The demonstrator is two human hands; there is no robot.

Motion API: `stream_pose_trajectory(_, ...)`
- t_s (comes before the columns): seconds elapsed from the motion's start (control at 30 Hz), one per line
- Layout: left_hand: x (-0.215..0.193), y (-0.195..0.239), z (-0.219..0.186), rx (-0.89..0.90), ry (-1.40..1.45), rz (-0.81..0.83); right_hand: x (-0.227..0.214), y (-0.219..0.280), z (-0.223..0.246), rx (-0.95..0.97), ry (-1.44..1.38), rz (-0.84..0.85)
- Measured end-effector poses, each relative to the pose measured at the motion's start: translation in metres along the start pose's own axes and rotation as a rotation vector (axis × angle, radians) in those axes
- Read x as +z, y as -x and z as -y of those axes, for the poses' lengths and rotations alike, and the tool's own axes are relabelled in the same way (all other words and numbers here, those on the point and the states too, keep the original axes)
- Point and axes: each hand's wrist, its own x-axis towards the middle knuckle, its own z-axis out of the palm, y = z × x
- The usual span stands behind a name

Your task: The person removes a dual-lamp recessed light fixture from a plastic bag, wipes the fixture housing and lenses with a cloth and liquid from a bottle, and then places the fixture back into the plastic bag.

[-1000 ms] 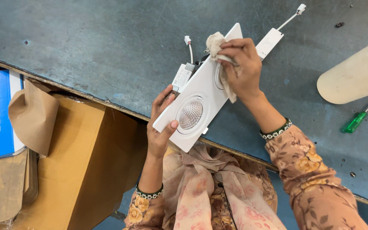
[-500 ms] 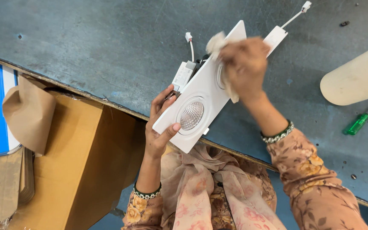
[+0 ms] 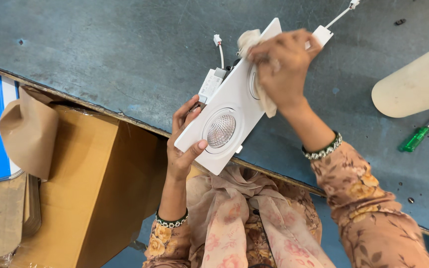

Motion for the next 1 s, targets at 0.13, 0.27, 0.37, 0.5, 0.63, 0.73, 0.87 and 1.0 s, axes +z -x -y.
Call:
stream_pose_trajectory(0.13, 0.001, -0.002, -0.003, -0.004, 0.016, -0.008, 0.009, 0.004, -0.001, -0.017, -0.050, -0.035)
stream_pose_trajectory(0.27, 0.009, -0.003, -0.005, -0.016, 0.034, -0.042, -0.003, -0.002, -0.025, 0.015, -0.088, -0.005)
stream_pose_trajectory(0.37, 0.012, -0.009, -0.004, -0.023, 0.101, -0.048, -0.014, -0.005, -0.048, 0.423, -0.711, -0.267)
stream_pose_trajectory(0.5, 0.009, -0.003, -0.005, -0.012, 0.009, -0.044, -0.025, -0.004, -0.067, 0.457, -0.772, -0.322)
stream_pose_trajectory(0.63, 0.010, -0.004, -0.003, -0.003, 0.054, -0.047, -0.013, 0.012, -0.038, 0.175, -0.303, -0.099)
stream_pose_trajectory(0.73, 0.007, -0.002, -0.003, -0.033, 0.051, -0.054, 0.001, 0.016, -0.017, -0.077, -0.177, -0.001)
stream_pose_trajectory(0.87, 0.006, -0.002, -0.004, -0.044, 0.079, -0.045, 0.007, 0.004, -0.028, 0.003, -0.138, -0.021)
stream_pose_trajectory(1.0, 0.008, -0.004, -0.001, -0.025, 0.057, -0.038, 0.013, 0.010, -0.020, -0.060, -0.163, -0.035)
